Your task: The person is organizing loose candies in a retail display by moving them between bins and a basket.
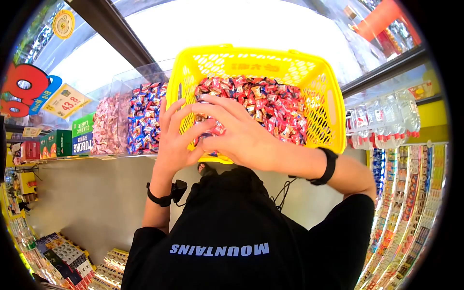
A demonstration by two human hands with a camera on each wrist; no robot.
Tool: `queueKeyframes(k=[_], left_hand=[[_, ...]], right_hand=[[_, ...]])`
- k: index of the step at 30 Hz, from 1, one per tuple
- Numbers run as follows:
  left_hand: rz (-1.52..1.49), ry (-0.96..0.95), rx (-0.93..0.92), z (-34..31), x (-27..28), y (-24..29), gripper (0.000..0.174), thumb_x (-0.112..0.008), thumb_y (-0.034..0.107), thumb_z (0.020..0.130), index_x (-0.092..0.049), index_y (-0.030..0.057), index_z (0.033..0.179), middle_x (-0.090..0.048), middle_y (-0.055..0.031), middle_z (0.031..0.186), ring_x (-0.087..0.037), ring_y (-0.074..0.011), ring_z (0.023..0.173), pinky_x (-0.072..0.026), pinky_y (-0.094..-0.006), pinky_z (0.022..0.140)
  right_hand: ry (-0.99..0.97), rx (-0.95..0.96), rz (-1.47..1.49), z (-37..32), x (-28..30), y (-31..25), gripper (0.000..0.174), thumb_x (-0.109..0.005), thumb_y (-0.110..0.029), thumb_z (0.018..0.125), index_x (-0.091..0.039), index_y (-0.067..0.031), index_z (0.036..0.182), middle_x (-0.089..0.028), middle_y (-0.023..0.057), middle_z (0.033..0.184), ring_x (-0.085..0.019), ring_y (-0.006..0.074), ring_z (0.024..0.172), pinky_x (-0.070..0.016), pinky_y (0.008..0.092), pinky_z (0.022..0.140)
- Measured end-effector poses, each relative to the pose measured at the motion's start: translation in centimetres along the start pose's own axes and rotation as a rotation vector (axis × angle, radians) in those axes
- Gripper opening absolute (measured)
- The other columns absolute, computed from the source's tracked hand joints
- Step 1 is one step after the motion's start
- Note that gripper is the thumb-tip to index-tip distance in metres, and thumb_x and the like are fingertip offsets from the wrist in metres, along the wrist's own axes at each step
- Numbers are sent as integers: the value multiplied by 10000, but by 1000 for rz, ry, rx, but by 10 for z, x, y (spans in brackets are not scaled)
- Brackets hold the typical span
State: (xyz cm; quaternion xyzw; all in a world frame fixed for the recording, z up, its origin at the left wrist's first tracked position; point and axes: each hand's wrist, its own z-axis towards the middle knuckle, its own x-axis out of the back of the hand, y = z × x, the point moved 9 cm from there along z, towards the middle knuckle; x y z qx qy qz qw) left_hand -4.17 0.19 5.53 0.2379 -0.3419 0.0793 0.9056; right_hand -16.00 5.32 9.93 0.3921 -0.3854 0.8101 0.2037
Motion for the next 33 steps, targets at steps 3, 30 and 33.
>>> queueKeyframes(k=[3, 30, 33], left_hand=[[-109, -74, -55, -3, -1, 1, 441, -815, 114, 752, -813, 324, 1140, -630, -25, 1424, -512, -330, 1438, -295, -673, 1275], [461, -23, 208, -95, 81, -111, 228, -927, 204, 763, -733, 93, 802, -701, -77, 1241, -594, -364, 1322, -389, -603, 1200], [390, -154, 297, -106, 67, -124, 213, -912, 236, 805, -740, 110, 802, -698, -47, 1205, -597, -325, 1320, -357, -607, 1221]], right_hand=[[59, -76, 51, -19, -10, 11, 259, -858, -58, 784, -768, -152, 1009, -496, 175, 1591, -419, 473, 1521, -390, 590, 1229], [274, -395, -153, -54, -33, 25, 295, -822, -28, 851, -783, -86, 1138, -570, 204, 1523, -552, 429, 1424, -458, 515, 1178], [253, -395, -160, -52, -35, 25, 288, -818, -30, 855, -788, -83, 1137, -565, 212, 1537, -549, 422, 1435, -453, 507, 1185]])
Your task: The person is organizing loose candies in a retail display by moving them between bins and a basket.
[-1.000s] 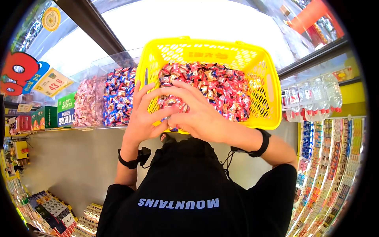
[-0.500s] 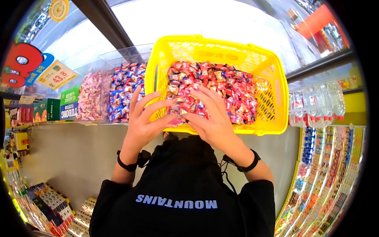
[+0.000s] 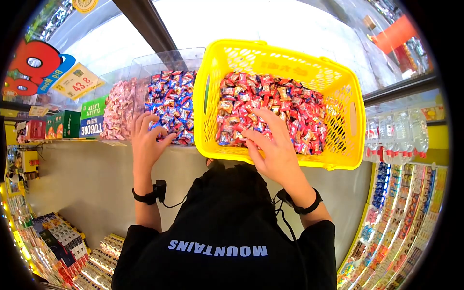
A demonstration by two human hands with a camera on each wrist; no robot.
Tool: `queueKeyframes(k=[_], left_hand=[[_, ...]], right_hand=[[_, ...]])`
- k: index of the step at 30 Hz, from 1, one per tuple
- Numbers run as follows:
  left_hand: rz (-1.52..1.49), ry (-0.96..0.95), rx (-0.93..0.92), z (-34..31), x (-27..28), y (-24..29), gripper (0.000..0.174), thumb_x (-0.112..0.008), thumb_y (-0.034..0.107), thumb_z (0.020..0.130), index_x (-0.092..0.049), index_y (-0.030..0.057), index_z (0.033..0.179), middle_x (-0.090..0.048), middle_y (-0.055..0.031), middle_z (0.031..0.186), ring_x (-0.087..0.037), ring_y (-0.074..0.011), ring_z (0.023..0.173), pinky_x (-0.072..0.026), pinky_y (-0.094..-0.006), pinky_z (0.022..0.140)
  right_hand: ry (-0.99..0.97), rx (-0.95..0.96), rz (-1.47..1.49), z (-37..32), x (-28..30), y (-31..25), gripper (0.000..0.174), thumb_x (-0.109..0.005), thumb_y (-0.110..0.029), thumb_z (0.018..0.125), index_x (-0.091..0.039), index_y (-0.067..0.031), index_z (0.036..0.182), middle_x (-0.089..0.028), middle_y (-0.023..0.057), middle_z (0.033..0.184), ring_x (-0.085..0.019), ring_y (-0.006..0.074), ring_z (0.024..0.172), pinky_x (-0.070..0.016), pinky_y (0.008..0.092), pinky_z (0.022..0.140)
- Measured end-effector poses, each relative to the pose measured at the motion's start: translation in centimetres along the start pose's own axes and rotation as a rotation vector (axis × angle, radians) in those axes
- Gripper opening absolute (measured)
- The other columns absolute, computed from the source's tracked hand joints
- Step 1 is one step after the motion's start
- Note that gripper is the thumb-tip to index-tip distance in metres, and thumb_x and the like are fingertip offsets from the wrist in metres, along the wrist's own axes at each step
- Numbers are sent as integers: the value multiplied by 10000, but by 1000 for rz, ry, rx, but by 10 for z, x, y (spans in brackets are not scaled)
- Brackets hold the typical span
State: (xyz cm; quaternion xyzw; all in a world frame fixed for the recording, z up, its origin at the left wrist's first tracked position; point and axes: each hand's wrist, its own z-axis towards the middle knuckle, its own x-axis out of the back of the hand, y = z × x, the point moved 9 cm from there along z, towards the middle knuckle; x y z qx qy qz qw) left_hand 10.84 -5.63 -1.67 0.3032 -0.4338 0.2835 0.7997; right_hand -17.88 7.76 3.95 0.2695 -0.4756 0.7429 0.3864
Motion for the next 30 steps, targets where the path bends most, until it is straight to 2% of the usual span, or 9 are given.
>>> queueKeyframes(k=[3, 6, 7, 10, 15, 19, 22, 26, 30], left_hand=[[-72, -86, 2, 1, -10, 9, 180, -892, 200, 829, -752, 102, 884, -702, -78, 1226, -618, -326, 1288, -395, -580, 1197], [-168, 34, -23, 18, 11, 32, 158, -864, 173, 863, -762, 98, 956, -712, -76, 1223, -646, -325, 1249, -421, -574, 1178], [-195, 85, -60, 25, 21, 40, 196, -850, 140, 869, -766, 95, 1041, -720, -87, 1228, -661, -349, 1229, -448, -567, 1156], [-320, 200, -132, 49, 47, 72, 240, -853, 118, 858, -770, 91, 1081, -720, -95, 1236, -653, -367, 1244, -461, -559, 1146], [-426, 113, -316, 79, 30, 141, 331, -866, 159, 851, -765, 106, 1162, -684, -106, 1312, -636, -364, 1254, -481, -524, 1108], [-540, 7, -342, 89, 0, 167, 315, -856, 168, 865, -768, 103, 1160, -685, -108, 1309, -634, -371, 1240, -490, -512, 1089], [-478, -31, -340, 88, -17, 173, 285, -854, 165, 867, -772, 101, 1132, -687, -112, 1296, -640, -377, 1229, -494, -509, 1086], [-492, -47, -300, 87, -20, 171, 240, -848, 149, 866, -777, 96, 1090, -693, -117, 1279, -639, -378, 1229, -501, -500, 1082], [-476, -71, -258, 86, -25, 165, 224, -835, 160, 872, -779, 95, 1079, -677, -111, 1302, -612, -373, 1280, -471, -506, 1129]], right_hand=[[-13, 4, 8, -1, -2, 0, 282, -815, -36, 863, -789, -86, 1139, -575, 200, 1532, -552, 415, 1434, -453, 506, 1187], [-45, 30, -14, 1, 3, -3, 277, -824, -51, 864, -778, -90, 1134, -598, 172, 1494, -580, 409, 1379, -483, 512, 1145], [-62, 40, -28, 2, 6, -4, 276, -829, -58, 863, -772, -92, 1131, -606, 161, 1476, -592, 408, 1352, -498, 516, 1124], [-115, 91, -95, 7, 22, -2, 280, -829, -77, 871, -767, -96, 1143, -629, 146, 1441, -610, 398, 1315, -505, 521, 1111], [-160, 74, -158, 32, 67, 13, 243, -818, -93, 892, -770, -96, 1130, -673, 152, 1376, -647, 388, 1267, -526, 499, 1091], [-286, 68, -253, 45, 83, 45, 225, -807, -130, 922, -781, -97, 1143, -676, 126, 1412, -653, 365, 1272, -526, 460, 1078], [-457, 73, -259, 45, 74, 74, 187, -767, -200, 942, -796, -92, 1092, -707, 164, 1304, -678, 382, 1217, -538, 476, 1062], [-817, 15, -330, 24, 42, 138, 263, -794, -280, 902, -818, -129, 1116, -688, 158, 1345, -644, 367, 1279, -526, 500, 1085], [-1223, -130, -507, -1, 15, 190, 327, -846, -311, 859, -823, -216, 1171, -570, 163, 1544, -527, 384, 1425, -439, 536, 1178]])
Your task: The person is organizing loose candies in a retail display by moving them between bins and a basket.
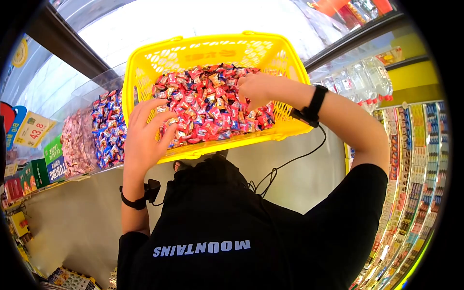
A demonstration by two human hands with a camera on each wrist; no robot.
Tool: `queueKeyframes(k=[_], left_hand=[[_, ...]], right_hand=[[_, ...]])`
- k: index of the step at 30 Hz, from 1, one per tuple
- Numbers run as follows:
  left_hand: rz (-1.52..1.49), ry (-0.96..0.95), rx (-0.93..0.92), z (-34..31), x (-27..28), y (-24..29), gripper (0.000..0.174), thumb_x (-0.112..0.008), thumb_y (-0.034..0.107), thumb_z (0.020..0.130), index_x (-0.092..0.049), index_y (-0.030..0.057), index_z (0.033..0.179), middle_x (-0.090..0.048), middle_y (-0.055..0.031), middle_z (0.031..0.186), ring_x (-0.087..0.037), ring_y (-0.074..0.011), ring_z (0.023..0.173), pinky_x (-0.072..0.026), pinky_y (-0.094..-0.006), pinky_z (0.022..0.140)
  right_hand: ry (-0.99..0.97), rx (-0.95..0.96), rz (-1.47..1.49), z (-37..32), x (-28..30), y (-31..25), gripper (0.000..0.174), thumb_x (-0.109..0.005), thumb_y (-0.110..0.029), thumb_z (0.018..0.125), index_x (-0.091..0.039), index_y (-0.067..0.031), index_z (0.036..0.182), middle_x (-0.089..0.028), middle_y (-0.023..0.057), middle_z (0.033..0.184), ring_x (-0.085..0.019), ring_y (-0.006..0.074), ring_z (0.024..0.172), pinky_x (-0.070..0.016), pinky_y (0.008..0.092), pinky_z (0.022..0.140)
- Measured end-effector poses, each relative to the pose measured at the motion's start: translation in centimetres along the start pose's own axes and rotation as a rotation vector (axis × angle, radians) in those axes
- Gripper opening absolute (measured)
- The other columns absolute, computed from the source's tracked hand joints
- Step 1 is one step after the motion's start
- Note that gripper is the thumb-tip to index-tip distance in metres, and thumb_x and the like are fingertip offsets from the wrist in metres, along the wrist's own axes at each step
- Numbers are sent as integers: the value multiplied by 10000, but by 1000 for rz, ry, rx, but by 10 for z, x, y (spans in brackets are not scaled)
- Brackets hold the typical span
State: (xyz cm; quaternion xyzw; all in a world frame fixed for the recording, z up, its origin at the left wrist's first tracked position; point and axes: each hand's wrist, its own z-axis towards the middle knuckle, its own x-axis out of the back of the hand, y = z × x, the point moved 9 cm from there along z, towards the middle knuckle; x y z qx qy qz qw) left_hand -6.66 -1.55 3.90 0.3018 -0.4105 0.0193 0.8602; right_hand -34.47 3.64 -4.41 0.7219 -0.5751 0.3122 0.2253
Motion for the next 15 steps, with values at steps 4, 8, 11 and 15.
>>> queueKeyframes(k=[4, 8, 11, 15], left_hand=[[18, 9, -2, 1, 2, 2, 211, -824, 140, 876, -773, 76, 1070, -669, -122, 1298, -611, -373, 1276, -468, -506, 1120], [33, 7, 9, 1, 3, 2, 215, -826, 141, 875, -770, 80, 1073, -666, -123, 1299, -607, -372, 1285, -460, -511, 1127], [34, -1, 12, 2, 1, 0, 222, -828, 141, 873, -769, 84, 1079, -664, -124, 1309, -605, -370, 1292, -456, -514, 1133], [45, -6, 33, 3, 3, 1, 197, -814, 120, 886, -783, 87, 1078, -676, -125, 1331, -608, -375, 1306, -459, -507, 1139]], right_hand=[[-52, -12, -135, 20, -25, 20, 337, -888, -366, 794, -848, -244, 1106, -542, 133, 1513, -446, 404, 1471, -433, 646, 1158], [-202, -72, -239, 23, -49, 28, 435, -923, -426, 755, -847, -301, 1164, -369, 147, 1690, -259, 447, 1588, -252, 779, 1223], [-268, -74, -245, 23, -63, 30, 533, -936, -469, 739, -832, -323, 1241, -260, 158, 1774, -171, 474, 1630, -157, 819, 1236], [-308, -91, -296, 26, -83, 34, 646, -937, -504, 736, -801, -284, 1327, -222, 183, 1797, -104, 488, 1655, -133, 839, 1225]])
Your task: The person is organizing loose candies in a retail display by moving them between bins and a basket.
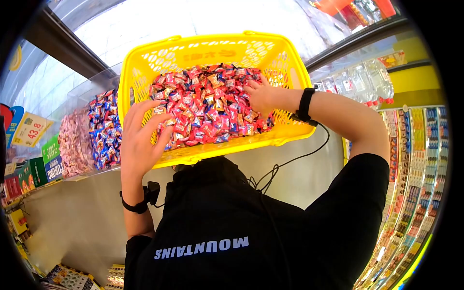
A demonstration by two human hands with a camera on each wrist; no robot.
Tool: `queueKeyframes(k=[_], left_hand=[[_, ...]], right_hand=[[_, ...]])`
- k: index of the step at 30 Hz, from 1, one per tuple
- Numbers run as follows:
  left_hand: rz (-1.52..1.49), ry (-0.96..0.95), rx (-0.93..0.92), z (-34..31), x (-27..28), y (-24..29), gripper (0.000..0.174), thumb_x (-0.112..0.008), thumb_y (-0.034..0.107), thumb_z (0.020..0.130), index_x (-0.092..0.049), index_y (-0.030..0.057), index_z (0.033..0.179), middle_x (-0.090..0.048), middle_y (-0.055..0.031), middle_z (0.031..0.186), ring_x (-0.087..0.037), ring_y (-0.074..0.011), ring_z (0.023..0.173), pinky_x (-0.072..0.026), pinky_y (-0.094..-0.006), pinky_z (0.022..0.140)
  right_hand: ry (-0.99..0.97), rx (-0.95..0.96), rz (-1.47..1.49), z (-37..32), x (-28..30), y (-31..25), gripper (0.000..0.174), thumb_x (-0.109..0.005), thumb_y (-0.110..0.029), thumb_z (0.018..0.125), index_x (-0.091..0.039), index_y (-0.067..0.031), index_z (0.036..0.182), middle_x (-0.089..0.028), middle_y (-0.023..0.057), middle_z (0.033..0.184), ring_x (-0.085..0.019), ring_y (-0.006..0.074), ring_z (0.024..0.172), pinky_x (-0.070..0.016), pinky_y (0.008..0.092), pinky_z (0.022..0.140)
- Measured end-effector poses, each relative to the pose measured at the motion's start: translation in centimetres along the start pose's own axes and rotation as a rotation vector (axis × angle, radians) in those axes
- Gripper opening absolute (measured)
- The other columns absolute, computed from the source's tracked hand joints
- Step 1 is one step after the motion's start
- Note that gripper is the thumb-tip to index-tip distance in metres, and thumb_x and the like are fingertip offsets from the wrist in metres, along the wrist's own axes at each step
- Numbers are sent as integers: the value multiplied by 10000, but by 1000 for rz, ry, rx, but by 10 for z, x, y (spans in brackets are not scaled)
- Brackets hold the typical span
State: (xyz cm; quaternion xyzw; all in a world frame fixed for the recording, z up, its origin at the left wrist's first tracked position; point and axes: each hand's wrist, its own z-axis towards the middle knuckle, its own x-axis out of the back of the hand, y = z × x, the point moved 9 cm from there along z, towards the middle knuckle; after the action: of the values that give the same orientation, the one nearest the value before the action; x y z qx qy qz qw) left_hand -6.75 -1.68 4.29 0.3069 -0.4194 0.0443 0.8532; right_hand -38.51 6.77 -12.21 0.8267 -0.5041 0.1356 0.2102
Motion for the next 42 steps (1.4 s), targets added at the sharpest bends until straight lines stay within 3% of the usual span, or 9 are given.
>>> queueKeyframes(k=[10, 13, 16, 19, 24, 27, 31, 36, 42], left_hand=[[-1, 56, 2, -3, 6, -4, 252, -708, -60, 839, -787, 68, 1041, -683, -120, 1344, -607, -386, 1321, -448, -518, 1164], [-7, 64, 3, -3, 6, -3, 269, -701, -71, 830, -785, 66, 1046, -685, -122, 1343, -607, -388, 1323, -444, -523, 1171], [-29, 69, 5, -3, 6, -5, 276, -704, -67, 828, -786, 74, 1050, -685, -122, 1344, -608, -390, 1324, -443, -528, 1171], [-25, 58, 4, -3, 5, -5, 280, -706, -66, 827, -789, 82, 1051, -684, -122, 1347, -608, -391, 1326, -446, -523, 1167], [-30, 57, -2, -3, 4, -5, 283, -709, -67, 826, -790, 84, 1051, -682, -124, 1350, -608, -390, 1329, -453, -518, 1158], [-27, 72, -23, -2, 4, -5, 283, -710, -54, 804, -779, 87, 1040, -677, -119, 1330, -606, -379, 1321, -463, -514, 1138], [-25, 80, -31, -2, 4, -5, 278, -711, -47, 799, -774, 86, 1035, -674, -119, 1320, -604, -373, 1317, -467, -507, 1128], [-38, 52, -8, -1, 5, -6, 281, -707, -74, 830, -790, 79, 1051, -680, -131, 1346, -612, -393, 1318, -467, -513, 1140], [-55, 36, 2, 0, 4, -3, 222, -806, 53, 852, -800, 97, 1069, -675, -124, 1359, -600, -386, 1330, -470, -509, 1139]], right_hand=[[31, -3, -33, 18, -15, -4, 552, -853, -319, 798, -787, -145, 1318, -414, 189, 1662, -225, 455, 1611, -181, 822, 1232], [-22, 35, 35, 15, -10, -4, 507, -850, -323, 787, -806, -142, 1259, -463, 173, 1600, -256, 450, 1582, -183, 824, 1230], [-71, 49, 74, 24, -18, -2, 402, -872, -362, 781, -852, -252, 1167, -425, 180, 1639, -154, 464, 1637, -144, 829, 1241], [-46, 29, 60, 17, -12, -3, 404, -872, -365, 779, -851, -252, 1167, -408, 174, 1664, -138, 469, 1643, -122, 834, 1242], [-97, 14, -47, 4, -17, -10, 774, -957, -432, 717, -745, -148, 1405, -313, 149, 1752, -123, 469, 1645, -104, 872, 1208], [-158, -1, 22, 5, -20, -12, 770, -956, -415, 722, -740, -152, 1412, -314, 154, 1749, -112, 474, 1648, -103, 862, 1216], [-156, 72, 83, 4, -1, -12, 534, -926, -399, 735, -840, -156, 1204, -509, 115, 1639, -362, 421, 1527, -234, 873, 1153], [-179, 306, 347, 19, 19, -6, 264, -831, -362, 848, -870, -214, 1063, -742, 71, 1339, -587, 381, 1296, -436, 693, 1113], [676, 311, 526, -93, 153, -38, 189, -847, -225, 844, -865, -177, 1026, -549, 176, 1551, -525, 374, 1421, -418, 495, 1177]])
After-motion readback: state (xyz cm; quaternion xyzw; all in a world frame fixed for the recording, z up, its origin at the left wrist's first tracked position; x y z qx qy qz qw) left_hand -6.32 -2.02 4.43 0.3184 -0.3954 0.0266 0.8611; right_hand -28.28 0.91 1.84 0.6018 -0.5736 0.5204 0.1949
